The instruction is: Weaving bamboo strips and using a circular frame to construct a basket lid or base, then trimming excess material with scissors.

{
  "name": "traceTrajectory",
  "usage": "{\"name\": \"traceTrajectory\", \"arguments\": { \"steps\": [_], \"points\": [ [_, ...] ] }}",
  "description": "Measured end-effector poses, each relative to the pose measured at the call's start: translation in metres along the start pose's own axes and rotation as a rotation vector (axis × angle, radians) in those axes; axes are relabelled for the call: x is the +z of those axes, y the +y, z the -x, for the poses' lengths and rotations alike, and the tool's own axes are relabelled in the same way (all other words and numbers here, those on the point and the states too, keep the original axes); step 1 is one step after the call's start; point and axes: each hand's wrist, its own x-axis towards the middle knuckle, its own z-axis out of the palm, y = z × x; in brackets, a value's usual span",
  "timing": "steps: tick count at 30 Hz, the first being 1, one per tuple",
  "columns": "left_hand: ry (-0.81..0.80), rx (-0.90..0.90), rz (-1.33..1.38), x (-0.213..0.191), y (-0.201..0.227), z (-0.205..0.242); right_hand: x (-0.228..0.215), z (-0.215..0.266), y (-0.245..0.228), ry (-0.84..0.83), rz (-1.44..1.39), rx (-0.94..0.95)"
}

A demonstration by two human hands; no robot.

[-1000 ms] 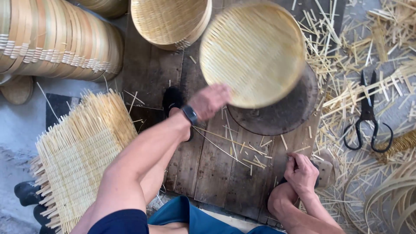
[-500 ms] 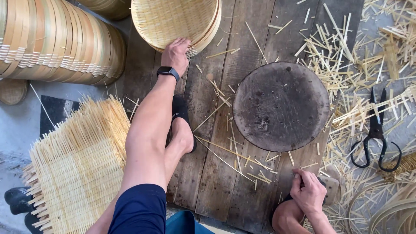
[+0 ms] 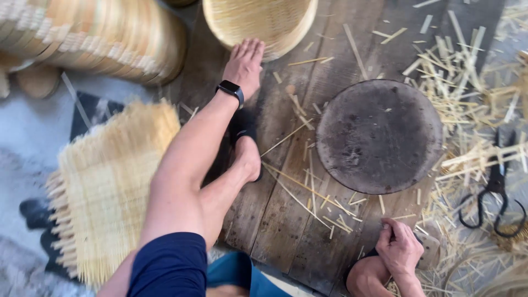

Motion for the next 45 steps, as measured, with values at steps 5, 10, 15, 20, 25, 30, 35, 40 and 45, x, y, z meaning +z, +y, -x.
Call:
{"name": "traceTrajectory", "arguments": {
  "steps": [5, 10, 15, 20, 25, 30, 35, 40, 45],
  "points": [
    [-0.174, -0.130, -0.149, -0.104, -0.004, 0.143, 0.024, 0.021, 0.045, -0.031, 0.028, -0.035],
    [-0.261, -0.635, -0.151, -0.109, -0.041, 0.288, 0.094, 0.035, 0.160, 0.084, -0.072, -0.095],
    [-0.263, -1.243, 0.106, -0.102, -0.050, 0.344, 0.159, 0.046, 0.252, 0.067, -0.310, -0.014],
    [-0.223, -1.137, 0.134, -0.104, -0.065, 0.346, 0.091, 0.033, 0.147, 0.115, -0.108, -0.028],
    [-0.026, -0.988, 0.272, -0.150, -0.071, 0.335, 0.027, 0.018, 0.043, 0.057, 0.087, 0.006],
    [-0.131, -0.760, -0.534, -0.284, -0.028, 0.287, 0.004, 0.005, 0.013, 0.005, 0.015, 0.021],
    [0.066, -0.216, -0.441, -0.366, 0.184, 0.197, 0.000, 0.006, 0.017, 0.012, -0.128, 0.103],
    [0.166, 0.515, -0.136, -0.268, 0.278, 0.157, -0.014, -0.026, 0.061, -0.064, -0.686, 0.399],
    [0.047, 0.781, 0.123, -0.059, 0.336, 0.164, -0.087, -0.114, 0.042, -0.253, -1.645, 0.398]
  ]
}}
